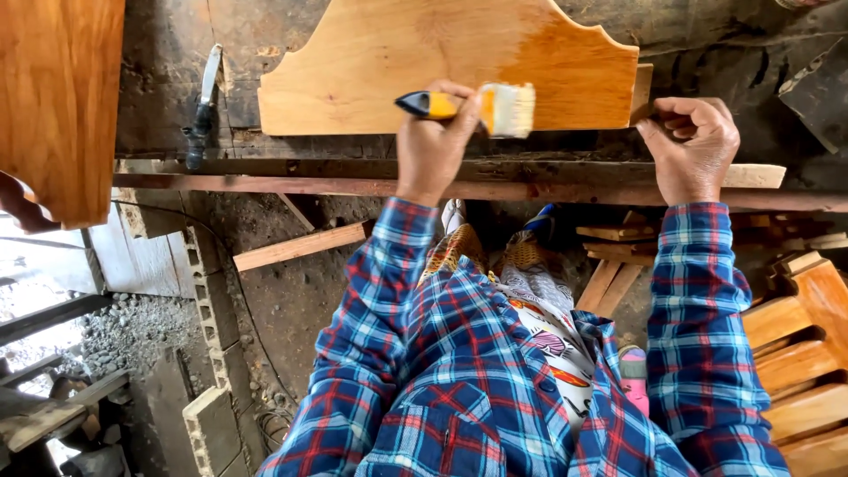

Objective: Applying varnish to a wooden furniture component using a paintbrush

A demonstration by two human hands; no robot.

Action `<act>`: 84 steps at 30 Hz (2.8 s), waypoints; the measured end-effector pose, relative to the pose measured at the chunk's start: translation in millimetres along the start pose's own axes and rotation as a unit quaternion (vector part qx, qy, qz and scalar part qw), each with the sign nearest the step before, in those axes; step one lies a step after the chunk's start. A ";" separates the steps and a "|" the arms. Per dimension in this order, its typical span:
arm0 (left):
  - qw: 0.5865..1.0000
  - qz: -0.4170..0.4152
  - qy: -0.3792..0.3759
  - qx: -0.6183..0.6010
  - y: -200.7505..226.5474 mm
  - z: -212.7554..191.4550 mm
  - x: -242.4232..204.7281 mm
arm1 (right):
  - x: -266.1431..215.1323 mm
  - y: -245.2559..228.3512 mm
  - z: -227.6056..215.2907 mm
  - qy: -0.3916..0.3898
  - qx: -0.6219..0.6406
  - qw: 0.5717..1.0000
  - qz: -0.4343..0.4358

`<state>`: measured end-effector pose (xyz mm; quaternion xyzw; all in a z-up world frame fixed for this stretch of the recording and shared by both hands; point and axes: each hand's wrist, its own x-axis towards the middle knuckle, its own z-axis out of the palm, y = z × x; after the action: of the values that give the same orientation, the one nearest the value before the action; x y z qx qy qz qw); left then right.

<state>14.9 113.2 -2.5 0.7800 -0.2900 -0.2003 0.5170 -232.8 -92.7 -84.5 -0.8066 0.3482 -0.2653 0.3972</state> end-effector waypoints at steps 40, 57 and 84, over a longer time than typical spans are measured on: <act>0.998 0.027 0.055 -0.016 23.0 7.4 -12.0 | 4.5 7.8 -0.7 -0.020 -0.023 0.999 0.014; 0.989 -0.054 0.135 0.028 -8.5 -42.1 -8.4 | 1.3 13.6 12.4 0.019 0.012 0.991 0.132; 0.961 0.068 0.139 0.227 -8.2 -79.9 6.9 | 20.9 8.2 23.5 0.067 0.189 0.923 0.329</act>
<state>71.0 166.2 20.6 0.8758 -0.3053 0.0166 0.3736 -206.2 -101.8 -100.8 -0.5372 0.5629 -0.2343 0.5828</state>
